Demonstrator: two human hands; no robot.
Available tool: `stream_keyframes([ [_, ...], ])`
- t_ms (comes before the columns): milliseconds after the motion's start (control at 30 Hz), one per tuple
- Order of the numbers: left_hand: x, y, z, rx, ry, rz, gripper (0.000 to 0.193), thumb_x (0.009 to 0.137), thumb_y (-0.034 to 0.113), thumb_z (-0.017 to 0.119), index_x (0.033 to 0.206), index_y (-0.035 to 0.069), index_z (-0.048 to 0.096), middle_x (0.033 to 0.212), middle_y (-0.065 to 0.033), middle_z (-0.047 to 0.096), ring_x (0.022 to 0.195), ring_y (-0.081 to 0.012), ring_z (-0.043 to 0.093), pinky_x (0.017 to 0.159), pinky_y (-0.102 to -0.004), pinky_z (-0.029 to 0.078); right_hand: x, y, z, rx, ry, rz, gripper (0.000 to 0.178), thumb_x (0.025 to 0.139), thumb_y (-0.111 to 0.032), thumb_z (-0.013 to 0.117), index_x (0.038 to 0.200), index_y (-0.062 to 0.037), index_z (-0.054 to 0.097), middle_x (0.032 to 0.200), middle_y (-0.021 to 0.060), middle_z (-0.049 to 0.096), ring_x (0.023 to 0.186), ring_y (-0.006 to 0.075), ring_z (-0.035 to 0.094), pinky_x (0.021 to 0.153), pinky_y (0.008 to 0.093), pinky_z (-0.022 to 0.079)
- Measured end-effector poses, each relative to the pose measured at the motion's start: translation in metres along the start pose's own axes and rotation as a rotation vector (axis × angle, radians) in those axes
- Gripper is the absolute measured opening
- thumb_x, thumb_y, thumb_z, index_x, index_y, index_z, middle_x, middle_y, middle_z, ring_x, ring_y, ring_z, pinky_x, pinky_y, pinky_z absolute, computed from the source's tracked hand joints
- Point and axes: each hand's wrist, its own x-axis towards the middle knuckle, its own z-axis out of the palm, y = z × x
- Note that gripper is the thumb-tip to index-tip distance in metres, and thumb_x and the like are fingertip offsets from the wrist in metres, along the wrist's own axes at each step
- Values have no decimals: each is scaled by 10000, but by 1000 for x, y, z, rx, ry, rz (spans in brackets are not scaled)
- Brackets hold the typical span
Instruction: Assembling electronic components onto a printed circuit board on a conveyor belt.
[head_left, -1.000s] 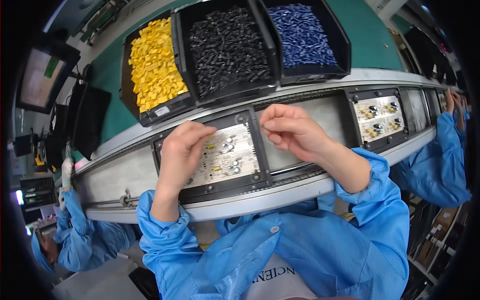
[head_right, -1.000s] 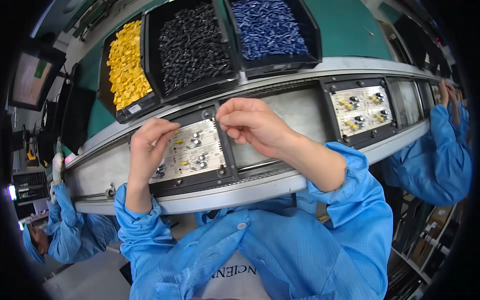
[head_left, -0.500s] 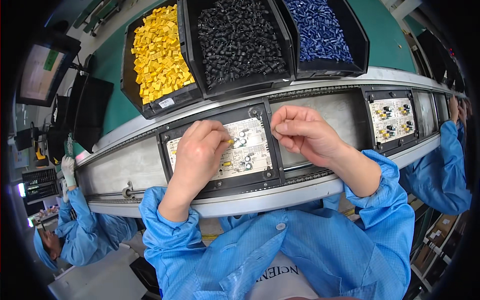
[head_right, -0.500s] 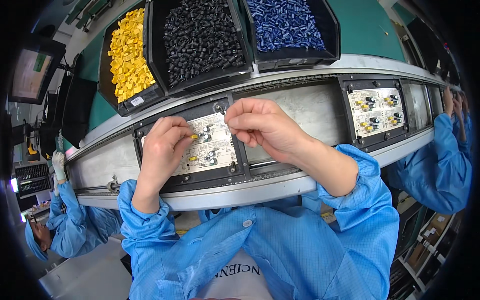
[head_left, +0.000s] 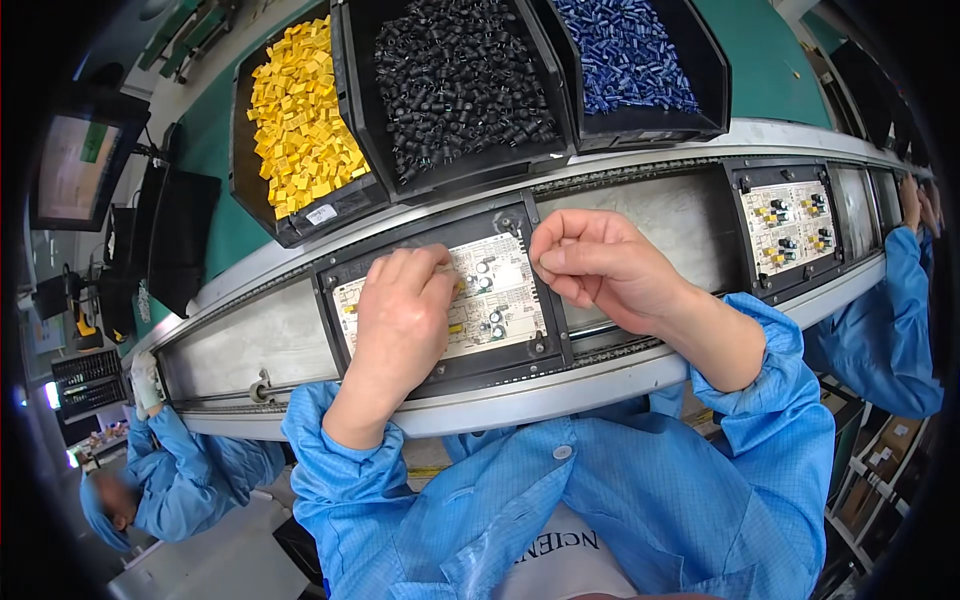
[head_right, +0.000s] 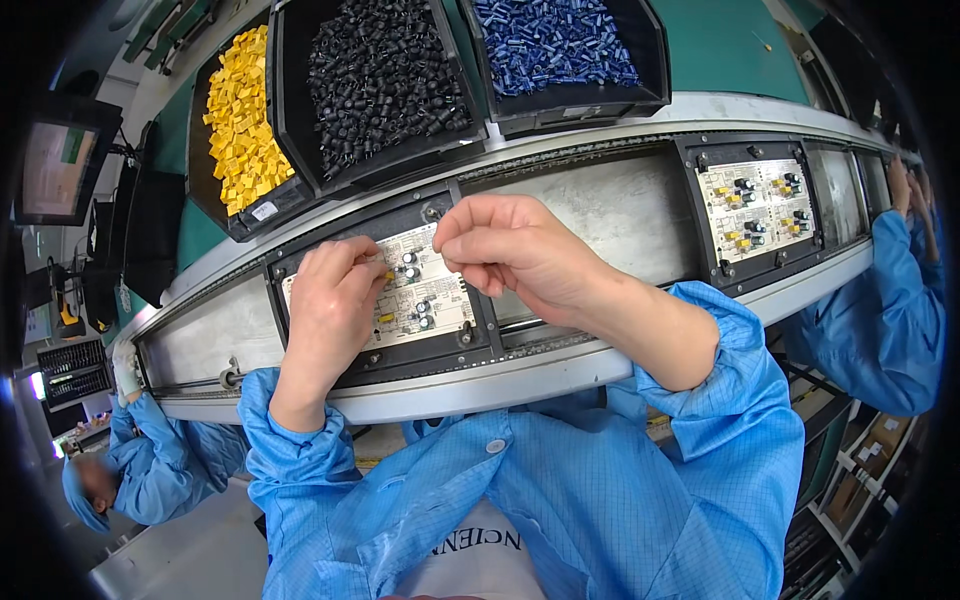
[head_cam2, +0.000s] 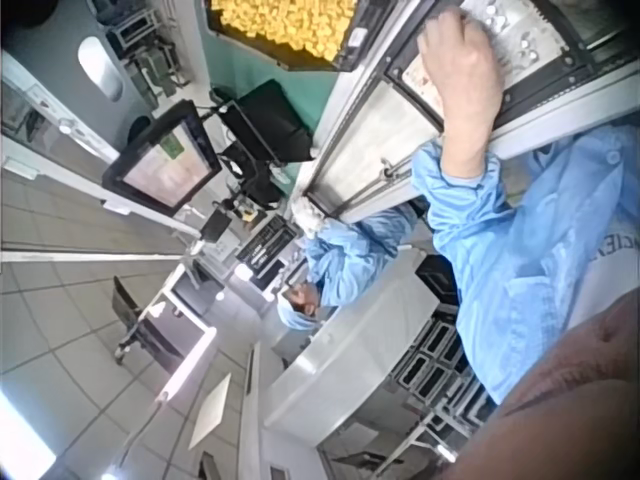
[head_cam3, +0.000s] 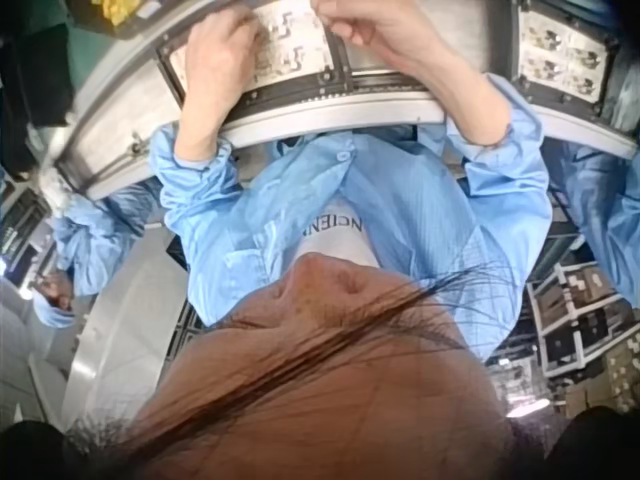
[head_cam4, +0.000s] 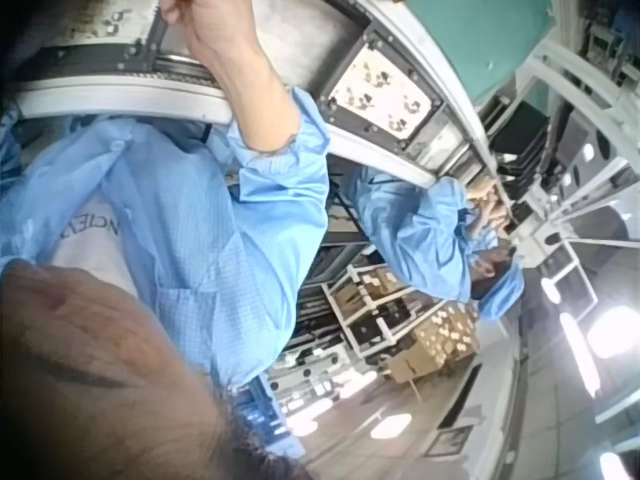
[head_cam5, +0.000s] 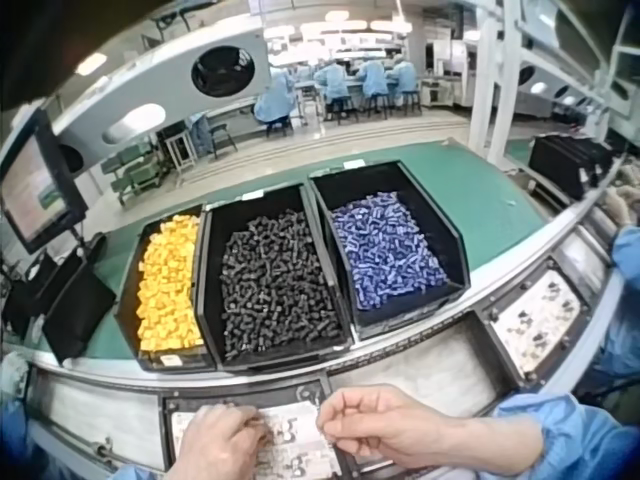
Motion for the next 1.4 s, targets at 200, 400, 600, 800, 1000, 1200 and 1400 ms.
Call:
stream_keyframes([
  [200, -2, -1, 4, -4, 23, 63, 160, 674, 33, 633, 830, 30, 668, 986, -86, 635, 885, -262, 602, 824, -380, 460, 1, 2, -3, -30, 9, -26, 110, 921, -44, 617, 1013, 14, 638, 849, 58, 640, 637, 66, 550, 528, 180, 435],
  [400, -4, 2, 2, 41, 38, 82, 203, 674, 14, 632, 869, 35, 684, 1009, -87, 650, 926, -265, 620, 859, -384, 472, 2, 6, -6, -38, 10, -46, 120, 919, -41, 627, 1021, 16, 652, 871, 70, 664, 642, 70, 562, 531, 180, 442],
  [600, 13, -47, -38, 158, 365, -135, 160, 802, 6, 686, 955, 45, 707, 978, -123, 687, 914, -319, 654, 802, -399, 526, 3, 3, -10, -141, 73, -64, 217, 931, -12, 628, 1134, 47, 676, 947, 132, 713, 646, 60, 573, 536, 170, 461],
  [800, 45, -105, -42, 287, 305, -211, 136, 823, 73, 693, 951, 30, 716, 953, -115, 676, 867, -337, 646, 766, -400, 522, 7, -1, -4, -174, 59, -70, 226, 929, 0, 637, 1144, 54, 682, 970, 143, 720, 625, 29, 545, 491, 134, 413],
  [1000, 52, -108, -29, 225, 305, -291, 95, 841, 126, 707, 864, 35, 717, 874, -115, 652, 817, -314, 651, 724, -399, 520, 8, -2, -10, -210, 75, -84, 221, 918, -38, 670, 1128, 24, 704, 944, 90, 734, 635, 18, 527, 513, 143, 421],
  [1200, 37, -100, -34, 9, 612, -275, 87, 890, 98, 684, 906, 14, 702, 833, -113, 701, 721, -245, 683, 668, -323, 528, 13, 3, -11, -178, 79, -74, 169, 920, -61, 680, 1070, 16, 693, 907, 84, 724, 622, 22, 530, 498, 141, 414],
  [1400, 7, -63, -35, -97, 595, -217, 39, 855, -16, 690, 892, -20, 677, 816, -114, 685, 700, -194, 653, 668, -277, 512, 14, 3, -19, -123, 74, -98, 135, 921, -60, 671, 1037, 9, 663, 884, 113, 709, 619, 26, 550, 484, 140, 412],
])
